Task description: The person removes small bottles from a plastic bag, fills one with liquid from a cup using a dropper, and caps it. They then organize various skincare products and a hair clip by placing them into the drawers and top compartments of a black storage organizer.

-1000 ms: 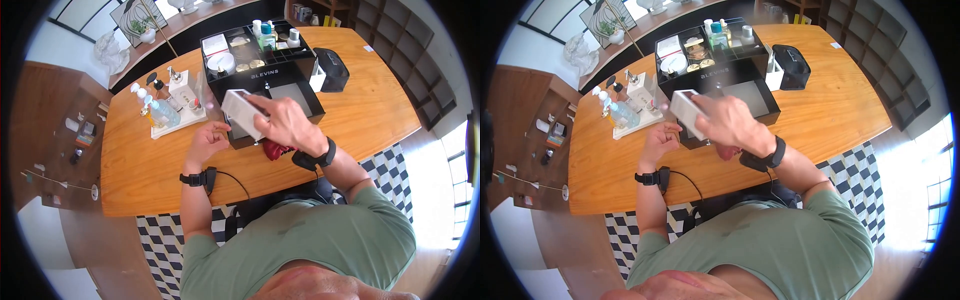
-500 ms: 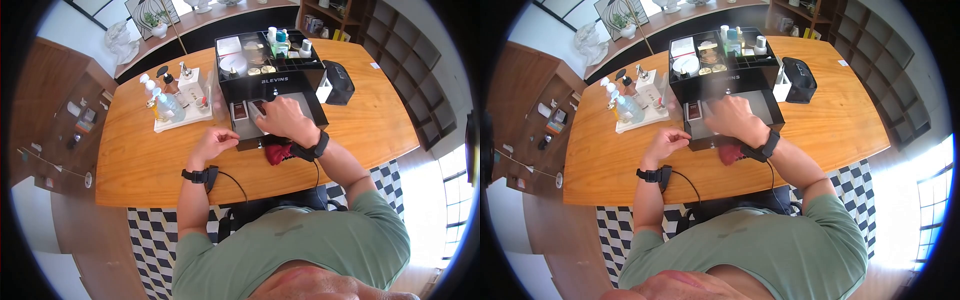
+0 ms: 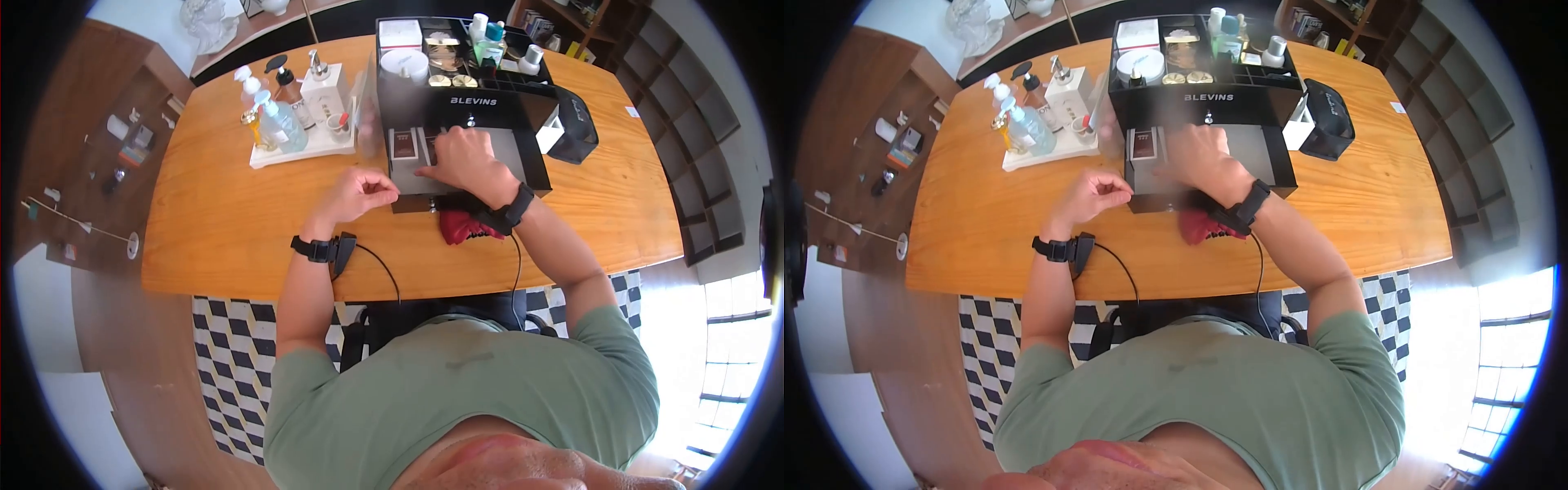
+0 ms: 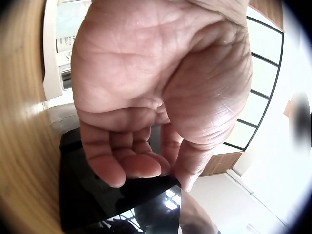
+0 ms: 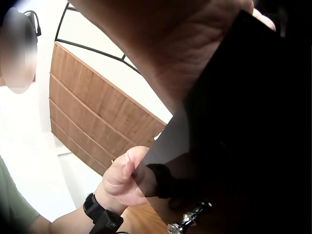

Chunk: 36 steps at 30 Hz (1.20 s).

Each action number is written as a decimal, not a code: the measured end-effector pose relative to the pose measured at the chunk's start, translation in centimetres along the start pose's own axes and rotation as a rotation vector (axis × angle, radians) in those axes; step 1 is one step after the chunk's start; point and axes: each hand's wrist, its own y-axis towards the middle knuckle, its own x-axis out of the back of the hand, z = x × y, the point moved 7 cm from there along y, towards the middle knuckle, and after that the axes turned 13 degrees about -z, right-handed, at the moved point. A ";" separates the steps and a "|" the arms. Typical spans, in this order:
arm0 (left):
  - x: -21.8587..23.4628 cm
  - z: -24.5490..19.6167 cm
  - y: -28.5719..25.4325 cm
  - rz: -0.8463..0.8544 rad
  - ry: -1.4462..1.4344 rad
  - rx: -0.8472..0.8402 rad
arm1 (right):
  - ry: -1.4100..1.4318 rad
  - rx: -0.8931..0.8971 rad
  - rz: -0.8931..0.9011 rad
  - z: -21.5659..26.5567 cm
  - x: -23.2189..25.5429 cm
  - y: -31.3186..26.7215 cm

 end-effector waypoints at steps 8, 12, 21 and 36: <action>0.1 -0.2 0.2 -0.012 -0.002 -0.033 | -0.036 0.165 0.094 -1.8 -2.6 0.8; 0.1 -0.3 0.3 -0.012 -0.003 -0.039 | -0.080 0.185 0.027 -1.8 -2.9 1.1; -0.1 -0.1 0.1 -0.013 -0.065 -0.013 | -0.057 0.212 0.042 -2.3 -2.9 0.9; 0.0 -0.3 0.0 0.001 -0.013 0.002 | -0.037 0.410 0.156 0.4 -1.0 -0.7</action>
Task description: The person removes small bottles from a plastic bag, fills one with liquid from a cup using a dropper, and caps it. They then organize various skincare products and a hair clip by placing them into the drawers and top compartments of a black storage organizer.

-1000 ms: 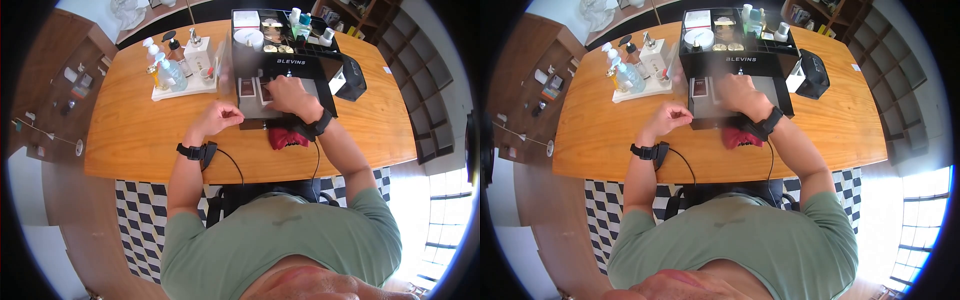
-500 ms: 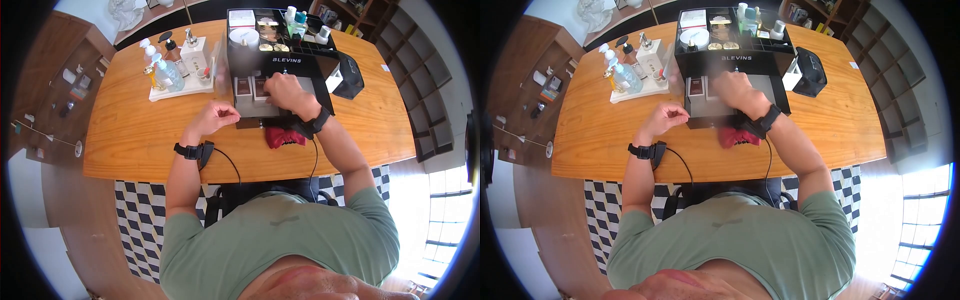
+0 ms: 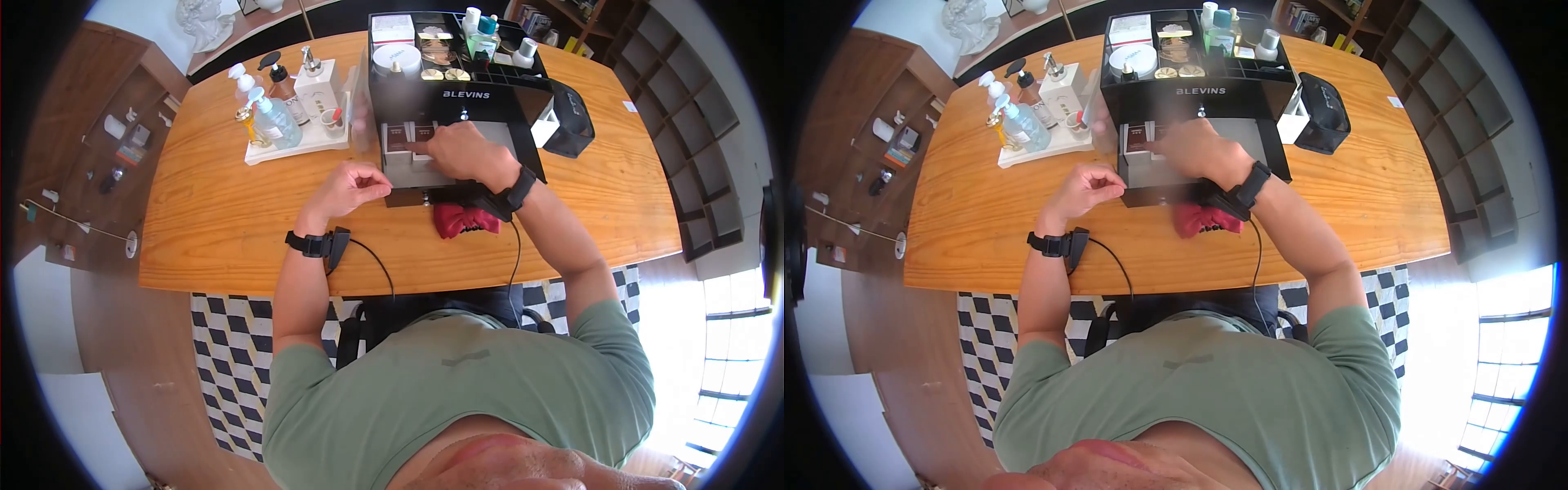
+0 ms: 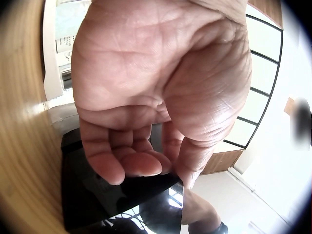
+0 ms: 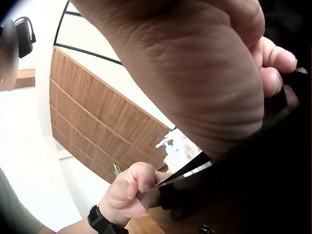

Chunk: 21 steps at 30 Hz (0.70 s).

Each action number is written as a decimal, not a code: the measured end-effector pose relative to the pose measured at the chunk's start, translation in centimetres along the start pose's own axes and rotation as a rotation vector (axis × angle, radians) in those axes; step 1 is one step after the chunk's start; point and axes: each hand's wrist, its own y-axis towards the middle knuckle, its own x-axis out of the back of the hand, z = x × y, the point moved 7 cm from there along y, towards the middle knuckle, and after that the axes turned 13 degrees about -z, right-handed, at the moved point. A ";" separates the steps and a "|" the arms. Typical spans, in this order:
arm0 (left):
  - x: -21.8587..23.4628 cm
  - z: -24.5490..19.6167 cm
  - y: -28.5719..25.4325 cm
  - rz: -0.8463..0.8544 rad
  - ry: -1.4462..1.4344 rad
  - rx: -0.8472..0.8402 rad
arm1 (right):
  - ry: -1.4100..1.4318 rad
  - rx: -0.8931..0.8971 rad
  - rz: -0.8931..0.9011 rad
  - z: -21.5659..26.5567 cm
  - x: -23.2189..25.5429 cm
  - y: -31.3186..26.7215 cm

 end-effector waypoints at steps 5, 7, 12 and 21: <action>0.0 0.3 0.1 -0.027 -0.038 -0.015 | 0.001 0.023 -0.032 -0.5 -0.8 0.3; 0.1 0.3 0.1 -0.026 -0.011 -0.014 | 0.009 0.055 -0.098 -0.6 -0.9 0.5; 0.0 0.1 0.0 -0.032 0.005 0.002 | 0.067 -0.014 -0.056 -0.3 0.0 0.3; 0.0 0.2 0.1 -0.019 -0.030 -0.004 | -0.025 -0.011 0.008 -1.6 -1.8 0.8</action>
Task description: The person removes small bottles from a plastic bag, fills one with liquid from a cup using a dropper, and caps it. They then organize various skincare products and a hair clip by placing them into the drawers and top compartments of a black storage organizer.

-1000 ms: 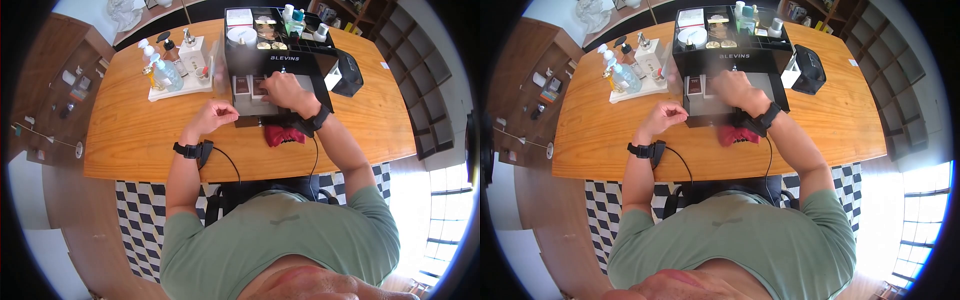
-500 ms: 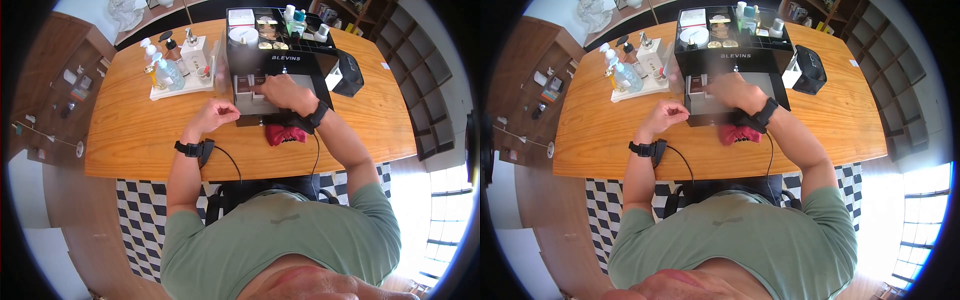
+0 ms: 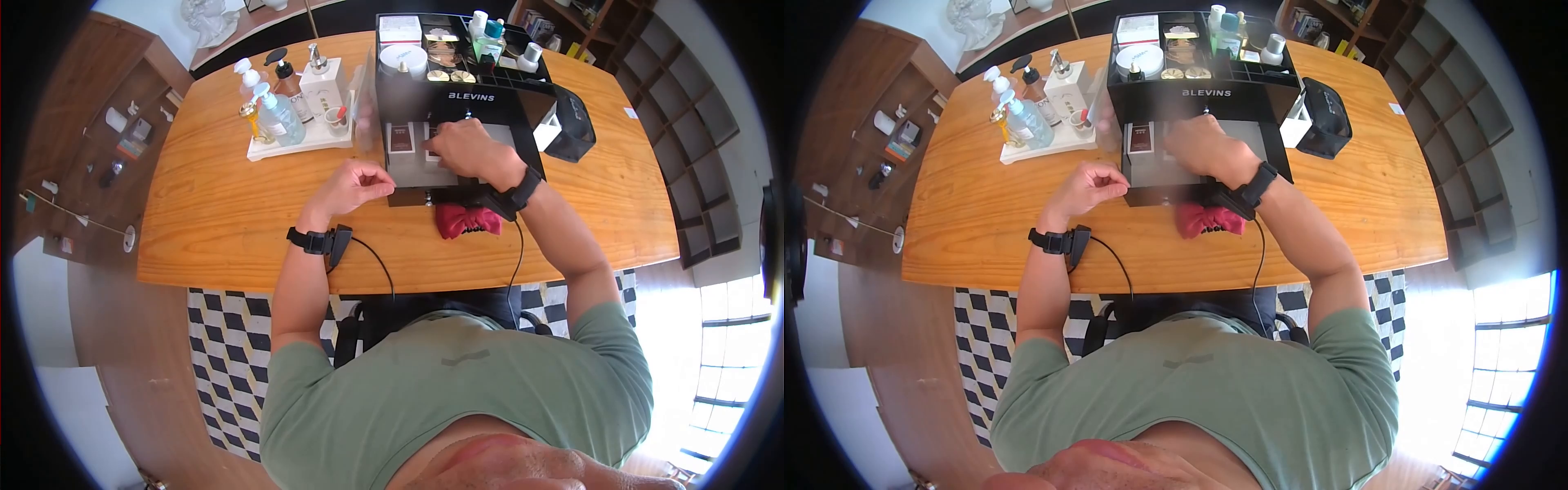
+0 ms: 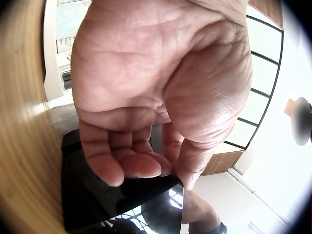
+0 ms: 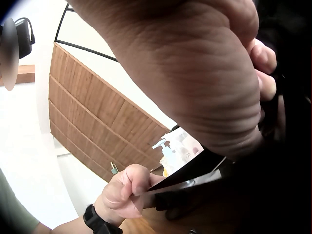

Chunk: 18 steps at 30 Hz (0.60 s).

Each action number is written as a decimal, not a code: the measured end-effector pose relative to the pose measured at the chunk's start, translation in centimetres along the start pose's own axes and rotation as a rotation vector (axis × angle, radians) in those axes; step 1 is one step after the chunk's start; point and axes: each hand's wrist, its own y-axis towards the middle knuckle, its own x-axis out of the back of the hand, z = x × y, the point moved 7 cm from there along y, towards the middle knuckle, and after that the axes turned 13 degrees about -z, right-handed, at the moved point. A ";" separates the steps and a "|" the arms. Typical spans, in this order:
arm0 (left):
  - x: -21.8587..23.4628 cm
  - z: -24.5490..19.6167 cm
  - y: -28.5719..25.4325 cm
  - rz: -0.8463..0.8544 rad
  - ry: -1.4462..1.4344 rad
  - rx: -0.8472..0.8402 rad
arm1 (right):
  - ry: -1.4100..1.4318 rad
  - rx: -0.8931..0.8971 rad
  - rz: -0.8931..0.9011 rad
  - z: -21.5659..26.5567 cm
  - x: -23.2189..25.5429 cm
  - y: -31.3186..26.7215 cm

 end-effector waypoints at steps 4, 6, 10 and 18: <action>0.0 0.2 -0.1 0.001 0.013 0.024 | -0.017 -0.027 0.015 -0.2 -0.3 -0.1; -0.1 0.1 -0.1 0.005 0.000 0.028 | -0.003 -0.045 0.030 -0.3 -0.3 0.0; 0.0 0.2 0.0 0.006 -0.009 0.023 | -0.026 -0.027 0.085 0.9 0.7 0.1; -0.1 0.2 -0.1 0.007 0.004 0.056 | 0.159 0.270 -0.073 2.7 -0.4 2.0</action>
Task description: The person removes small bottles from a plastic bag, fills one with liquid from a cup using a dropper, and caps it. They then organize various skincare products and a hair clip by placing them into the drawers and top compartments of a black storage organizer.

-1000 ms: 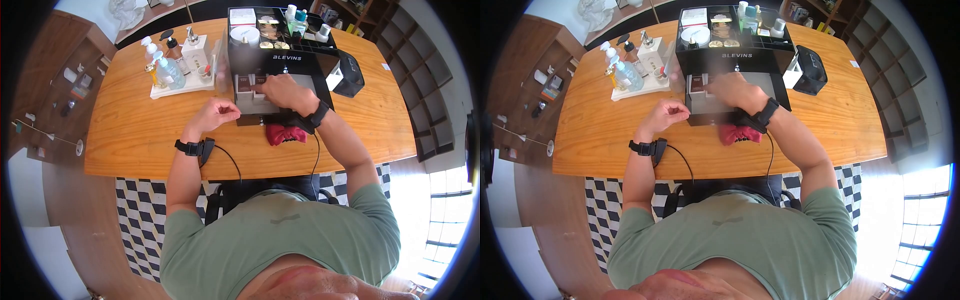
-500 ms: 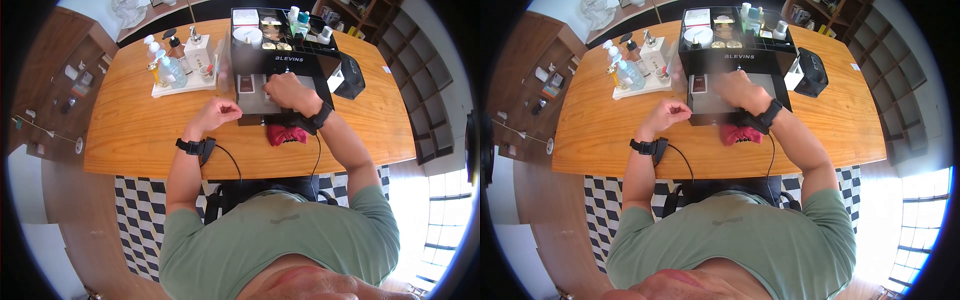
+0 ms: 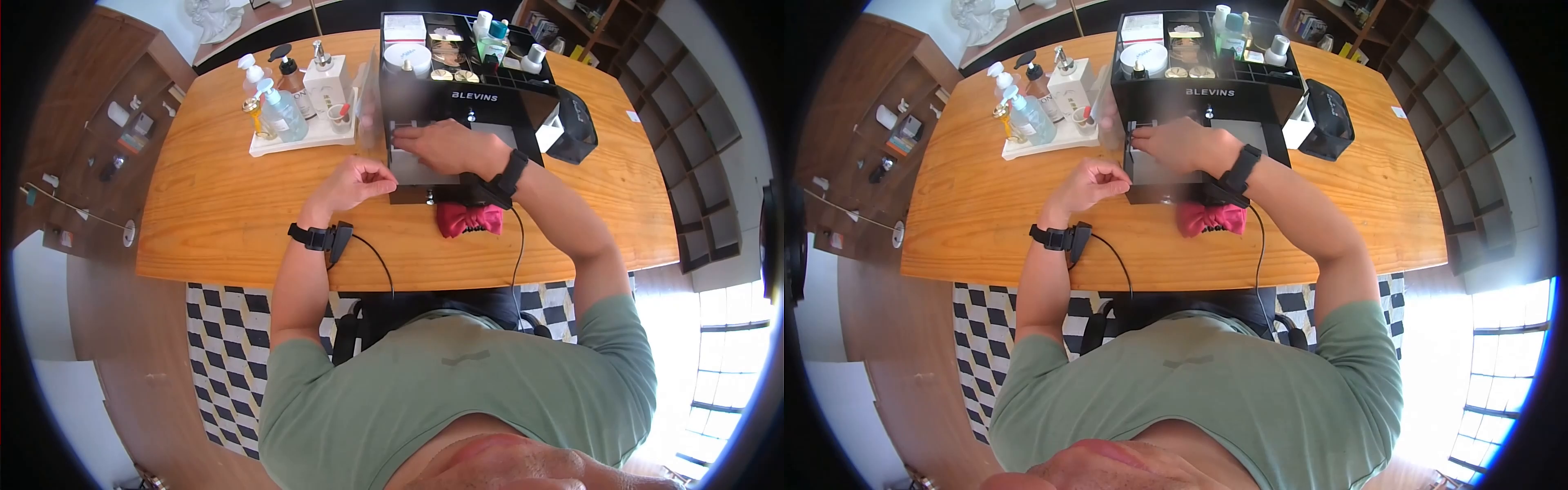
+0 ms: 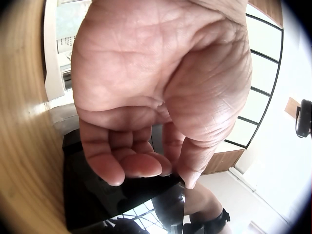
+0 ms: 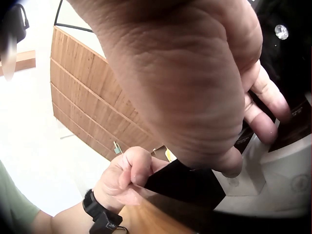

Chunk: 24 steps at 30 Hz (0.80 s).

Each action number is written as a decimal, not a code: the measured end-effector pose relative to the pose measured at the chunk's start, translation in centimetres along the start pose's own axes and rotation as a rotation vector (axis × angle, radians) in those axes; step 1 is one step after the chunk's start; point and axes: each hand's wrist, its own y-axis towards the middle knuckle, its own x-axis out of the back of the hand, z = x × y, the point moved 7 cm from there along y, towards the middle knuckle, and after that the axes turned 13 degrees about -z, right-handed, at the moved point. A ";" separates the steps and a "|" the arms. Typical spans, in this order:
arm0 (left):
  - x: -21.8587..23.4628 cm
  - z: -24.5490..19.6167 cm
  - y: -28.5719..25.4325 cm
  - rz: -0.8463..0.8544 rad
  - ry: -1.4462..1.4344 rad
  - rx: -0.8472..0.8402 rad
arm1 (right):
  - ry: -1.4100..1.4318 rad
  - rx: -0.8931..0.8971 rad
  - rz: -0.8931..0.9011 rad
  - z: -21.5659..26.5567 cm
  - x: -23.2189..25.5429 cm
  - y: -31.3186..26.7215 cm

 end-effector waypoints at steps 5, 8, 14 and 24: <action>0.1 -0.2 0.0 -0.003 -0.018 -0.005 | -0.069 0.000 0.079 -0.5 -1.0 0.9; -0.1 0.1 0.0 0.009 -0.011 0.015 | -0.091 -0.005 0.111 -0.5 -1.0 0.8; 0.0 0.2 0.0 0.007 -0.017 0.007 | -0.108 -0.016 0.144 -0.7 -0.5 0.9; 0.1 -0.2 0.0 0.007 -0.046 -0.004 | -0.161 -0.046 0.122 0.2 0.5 1.4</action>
